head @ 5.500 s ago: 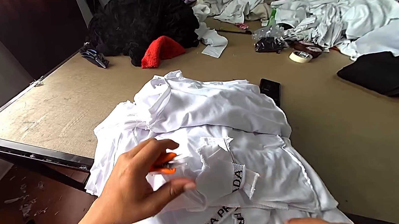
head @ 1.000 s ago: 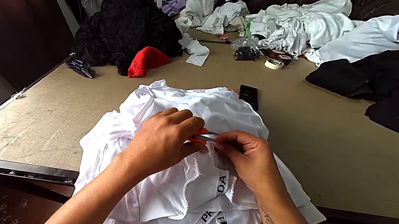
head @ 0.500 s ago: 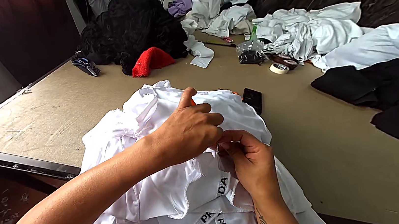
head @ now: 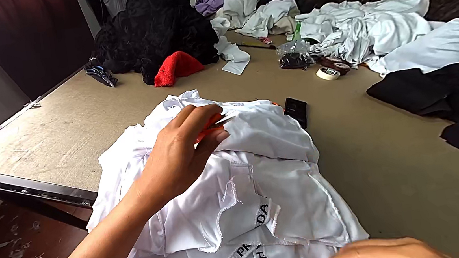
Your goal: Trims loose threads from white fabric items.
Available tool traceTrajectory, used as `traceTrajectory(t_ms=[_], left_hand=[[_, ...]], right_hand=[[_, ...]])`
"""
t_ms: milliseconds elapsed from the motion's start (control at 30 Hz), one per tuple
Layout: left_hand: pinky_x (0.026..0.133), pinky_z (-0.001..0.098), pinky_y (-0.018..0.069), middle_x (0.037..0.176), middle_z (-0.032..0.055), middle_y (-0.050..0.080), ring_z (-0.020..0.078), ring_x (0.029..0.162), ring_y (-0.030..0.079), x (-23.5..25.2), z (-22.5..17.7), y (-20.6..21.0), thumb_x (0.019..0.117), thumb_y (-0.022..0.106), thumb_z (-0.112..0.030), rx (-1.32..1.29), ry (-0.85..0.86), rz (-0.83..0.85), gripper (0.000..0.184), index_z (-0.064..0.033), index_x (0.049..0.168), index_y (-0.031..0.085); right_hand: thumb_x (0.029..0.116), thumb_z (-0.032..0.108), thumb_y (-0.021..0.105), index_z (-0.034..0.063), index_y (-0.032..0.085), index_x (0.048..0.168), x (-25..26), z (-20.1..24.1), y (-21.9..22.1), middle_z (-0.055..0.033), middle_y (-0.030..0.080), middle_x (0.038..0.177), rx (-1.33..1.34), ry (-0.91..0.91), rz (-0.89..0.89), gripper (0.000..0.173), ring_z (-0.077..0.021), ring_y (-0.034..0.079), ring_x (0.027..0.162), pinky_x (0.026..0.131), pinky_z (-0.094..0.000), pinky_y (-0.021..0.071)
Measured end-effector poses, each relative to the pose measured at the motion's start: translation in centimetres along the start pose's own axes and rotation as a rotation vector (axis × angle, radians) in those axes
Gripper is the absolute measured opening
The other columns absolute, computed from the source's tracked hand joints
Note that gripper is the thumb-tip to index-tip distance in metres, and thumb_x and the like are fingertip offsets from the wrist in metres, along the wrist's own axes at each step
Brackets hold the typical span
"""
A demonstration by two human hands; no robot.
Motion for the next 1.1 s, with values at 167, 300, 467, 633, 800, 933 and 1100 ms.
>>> traceTrajectory(t_ms=[167, 300, 467, 633, 800, 933, 1100], left_hand=[[0.081, 0.0181, 0.0529, 0.105, 0.0050, 0.066, 0.0024, 0.091, 0.062, -2.3, -0.7, 0.0, 0.1079, 0.049, -0.026, -0.272, -0.056, -0.044, 0.039, 0.0051, 0.129, 0.060], [0.078, 0.0163, 0.0515, 0.099, 0.0015, 0.065, 0.0005, 0.089, 0.060, -3.5, -1.6, -1.1, 0.1057, 0.053, -0.032, -0.143, 0.007, -0.075, 0.039, 0.0021, 0.121, 0.065], [0.079, 0.0225, 0.0556, 0.096, 0.0000, 0.072, 0.0052, 0.090, 0.066, -4.8, -2.7, -1.6, 0.1015, 0.058, -0.036, 0.048, 0.141, 0.042, 0.038, -0.0039, 0.112, 0.075], [0.071, 0.0231, 0.0532, 0.089, -0.0007, 0.072, 0.0068, 0.083, 0.066, -4.5, -3.2, -0.8, 0.1002, 0.059, -0.033, 0.143, 0.169, 0.065, 0.034, -0.0062, 0.108, 0.078], [0.066, 0.0235, 0.0525, 0.085, -0.0036, 0.070, 0.0058, 0.079, 0.065, -4.4, -3.1, -0.5, 0.0991, 0.059, -0.036, 0.192, 0.128, 0.091, 0.033, -0.0098, 0.105, 0.079], [0.066, 0.0246, 0.0528, 0.084, -0.0012, 0.071, 0.0080, 0.078, 0.066, -4.2, -3.6, 1.1, 0.0990, 0.060, -0.033, 0.156, 0.156, 0.080, 0.031, -0.0083, 0.102, 0.079], [0.061, 0.0245, 0.0483, 0.080, -0.0023, 0.069, 0.0082, 0.074, 0.063, -3.9, -3.9, 1.7, 0.0995, 0.060, -0.030, 0.149, 0.191, 0.039, 0.027, -0.0098, 0.097, 0.078]], right_hand=[[0.1055, 0.044, 0.051, 0.0348, 0.077, 0.109, 6.8, -0.4, 1.2, 0.0020, 0.057, 0.147, -0.251, -0.082, -0.505, 0.028, -0.0233, 0.034, 0.149, 0.120, -0.0456, 0.0313], [0.1019, 0.032, 0.056, 0.0272, 0.080, 0.095, 10.2, -1.4, 1.3, 0.0142, 0.073, 0.115, -0.159, -0.152, -0.436, 0.025, -0.0053, 0.058, 0.127, 0.110, -0.0383, 0.0403], [0.0957, 0.019, 0.066, 0.0207, 0.079, 0.103, 9.6, -2.2, 0.5, 0.0094, 0.073, 0.110, 0.067, -0.120, -0.610, 0.015, -0.0026, 0.067, 0.104, 0.089, -0.0200, 0.0573], [0.0941, 0.016, 0.069, 0.0165, 0.076, 0.112, 9.2, -2.7, 0.7, 0.0060, 0.071, 0.117, 0.131, -0.128, -0.701, 0.020, -0.0043, 0.068, 0.100, 0.086, -0.0192, 0.0589], [0.0923, 0.014, 0.070, 0.0139, 0.075, 0.115, 8.9, -2.8, 0.7, 0.0038, 0.070, 0.120, 0.141, -0.135, -0.755, 0.024, -0.0049, 0.068, 0.098, 0.085, -0.0195, 0.0593], [0.0916, 0.011, 0.070, 0.0112, 0.075, 0.117, 9.2, -2.2, 1.0, 0.0020, 0.070, 0.122, 0.101, -0.150, -0.744, 0.025, -0.0053, 0.068, 0.104, 0.089, -0.0198, 0.0588], [0.0907, 0.012, 0.071, 0.0092, 0.073, 0.121, 8.8, -2.1, 1.0, 0.0001, 0.068, 0.126, 0.024, -0.118, -0.789, 0.030, -0.0055, 0.067, 0.110, 0.093, -0.0206, 0.0583]])
Point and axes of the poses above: each hand's wrist, its own x-axis towards the middle knuckle, its own y-axis out of the palm, z = x × y, the point moved 7 cm from there along x, towards the middle knuckle
